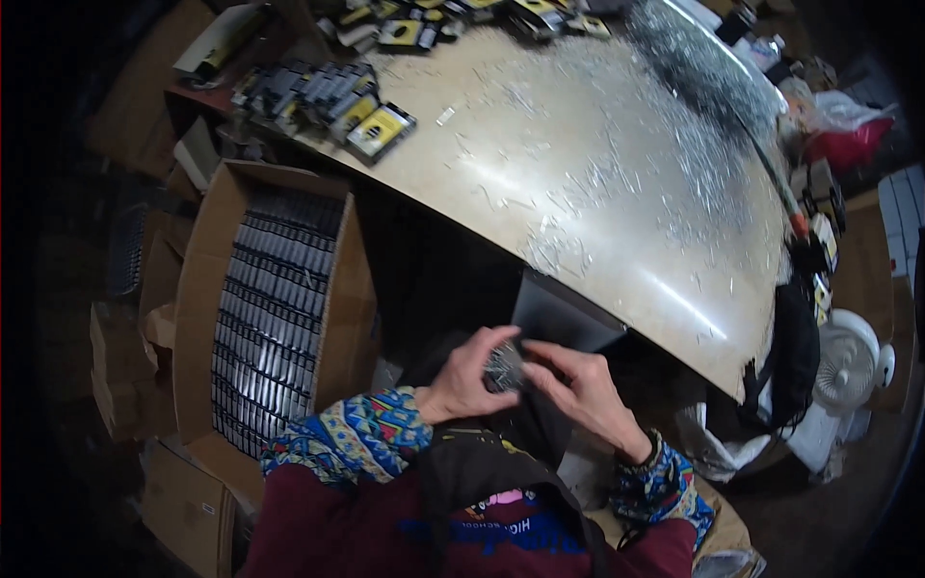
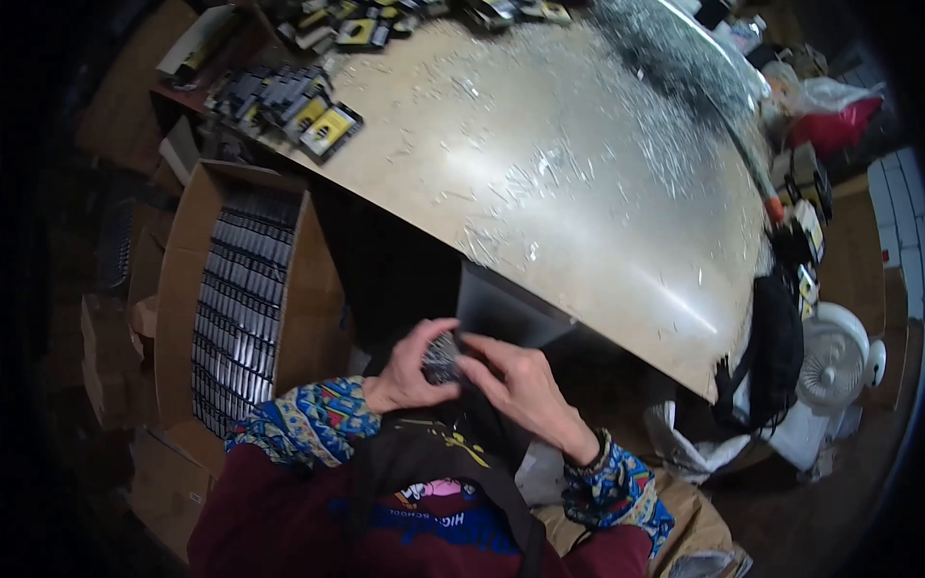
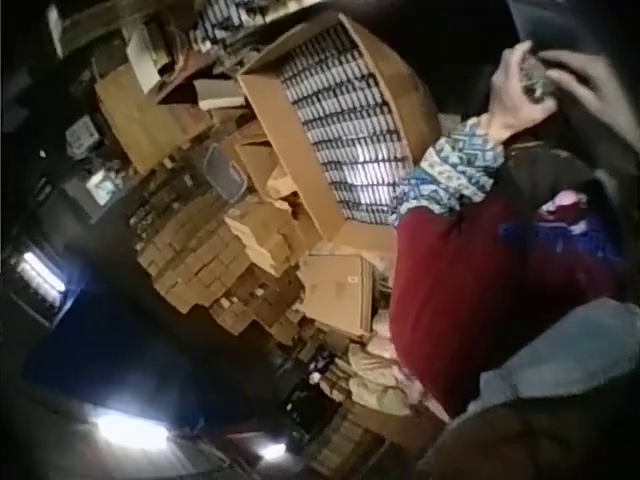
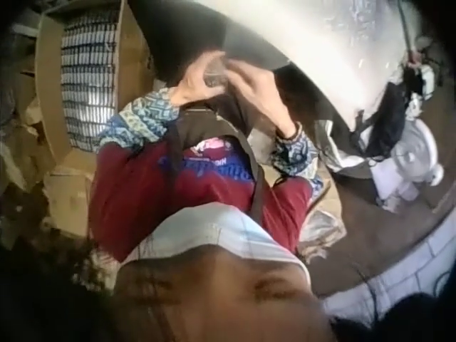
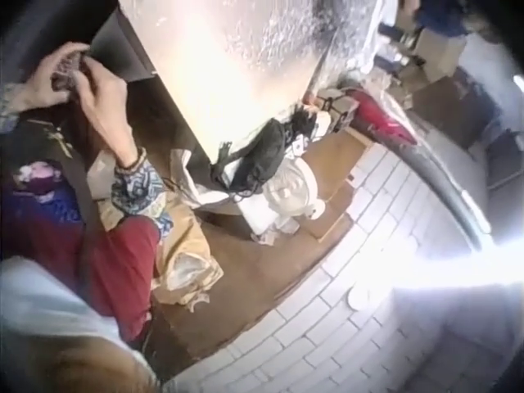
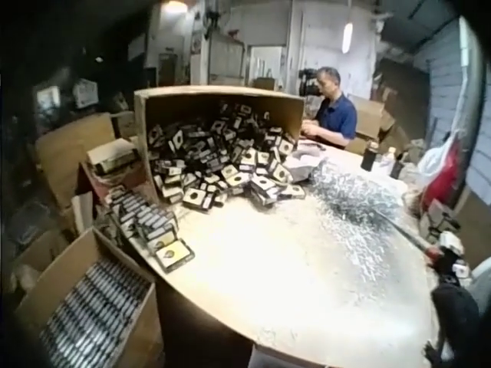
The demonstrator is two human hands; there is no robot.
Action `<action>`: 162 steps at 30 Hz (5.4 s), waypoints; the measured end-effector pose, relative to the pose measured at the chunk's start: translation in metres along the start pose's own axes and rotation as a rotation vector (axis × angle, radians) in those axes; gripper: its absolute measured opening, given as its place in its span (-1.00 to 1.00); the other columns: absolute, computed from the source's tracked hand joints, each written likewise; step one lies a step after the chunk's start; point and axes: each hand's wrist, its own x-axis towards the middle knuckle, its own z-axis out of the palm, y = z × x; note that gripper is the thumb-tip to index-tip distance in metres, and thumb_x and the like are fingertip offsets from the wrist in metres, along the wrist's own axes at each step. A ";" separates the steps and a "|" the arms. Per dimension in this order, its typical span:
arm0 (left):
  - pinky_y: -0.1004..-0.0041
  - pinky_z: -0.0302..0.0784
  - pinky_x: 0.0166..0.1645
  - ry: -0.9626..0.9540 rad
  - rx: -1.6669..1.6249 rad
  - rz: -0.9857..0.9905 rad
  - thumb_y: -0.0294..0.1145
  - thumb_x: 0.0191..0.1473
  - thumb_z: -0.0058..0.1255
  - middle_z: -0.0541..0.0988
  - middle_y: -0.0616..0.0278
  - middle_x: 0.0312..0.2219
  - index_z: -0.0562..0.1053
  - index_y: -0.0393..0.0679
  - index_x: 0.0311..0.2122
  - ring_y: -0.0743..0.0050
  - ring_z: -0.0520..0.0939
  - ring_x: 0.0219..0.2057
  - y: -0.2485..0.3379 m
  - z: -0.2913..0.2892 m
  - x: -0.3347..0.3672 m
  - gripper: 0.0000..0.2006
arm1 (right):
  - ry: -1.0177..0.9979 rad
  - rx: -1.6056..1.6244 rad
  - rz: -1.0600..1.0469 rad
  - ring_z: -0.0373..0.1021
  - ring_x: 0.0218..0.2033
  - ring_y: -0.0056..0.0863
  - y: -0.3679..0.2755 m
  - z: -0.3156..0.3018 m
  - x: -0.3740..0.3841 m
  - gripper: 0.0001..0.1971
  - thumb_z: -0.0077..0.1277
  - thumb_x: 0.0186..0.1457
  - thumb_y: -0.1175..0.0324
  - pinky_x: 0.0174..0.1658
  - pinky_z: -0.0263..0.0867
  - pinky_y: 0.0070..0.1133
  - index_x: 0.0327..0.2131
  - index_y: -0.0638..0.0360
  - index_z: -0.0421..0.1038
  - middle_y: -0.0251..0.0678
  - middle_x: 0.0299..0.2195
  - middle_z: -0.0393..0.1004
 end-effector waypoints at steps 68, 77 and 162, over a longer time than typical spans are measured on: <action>0.22 0.41 -0.13 0.039 0.482 0.268 -0.39 -0.35 0.31 0.48 -0.02 -0.26 0.30 -0.31 -0.04 -0.01 0.54 -0.23 0.054 -0.014 0.086 -0.33 | 0.186 0.287 -0.171 0.40 -0.27 -0.57 -0.004 -0.073 0.050 -0.83 0.06 -0.02 0.57 -0.21 0.31 -0.62 -0.29 0.27 0.53 -0.34 -0.33 0.48; 0.21 0.51 -0.09 0.043 0.473 0.307 -0.43 -0.31 0.27 0.50 -0.15 -0.21 0.23 -0.33 0.04 -0.17 0.56 -0.18 0.057 -0.012 0.091 -0.28 | 0.184 -0.309 -0.274 0.37 -0.32 -0.30 -0.025 -0.074 0.045 -0.79 0.15 -0.11 0.50 -0.26 0.30 -0.45 -0.30 0.08 0.59 -0.29 -0.41 0.46; 0.17 0.49 -0.22 0.140 0.386 0.129 -0.39 -0.18 0.27 0.47 -0.12 -0.27 0.18 -0.26 0.01 -0.18 0.55 -0.26 0.049 0.002 0.080 -0.34 | 0.607 0.329 0.053 0.46 -0.35 -0.74 -0.010 0.000 0.030 -0.82 0.15 0.05 0.55 -0.28 0.39 -0.77 -0.23 0.33 0.57 -0.26 -0.37 0.62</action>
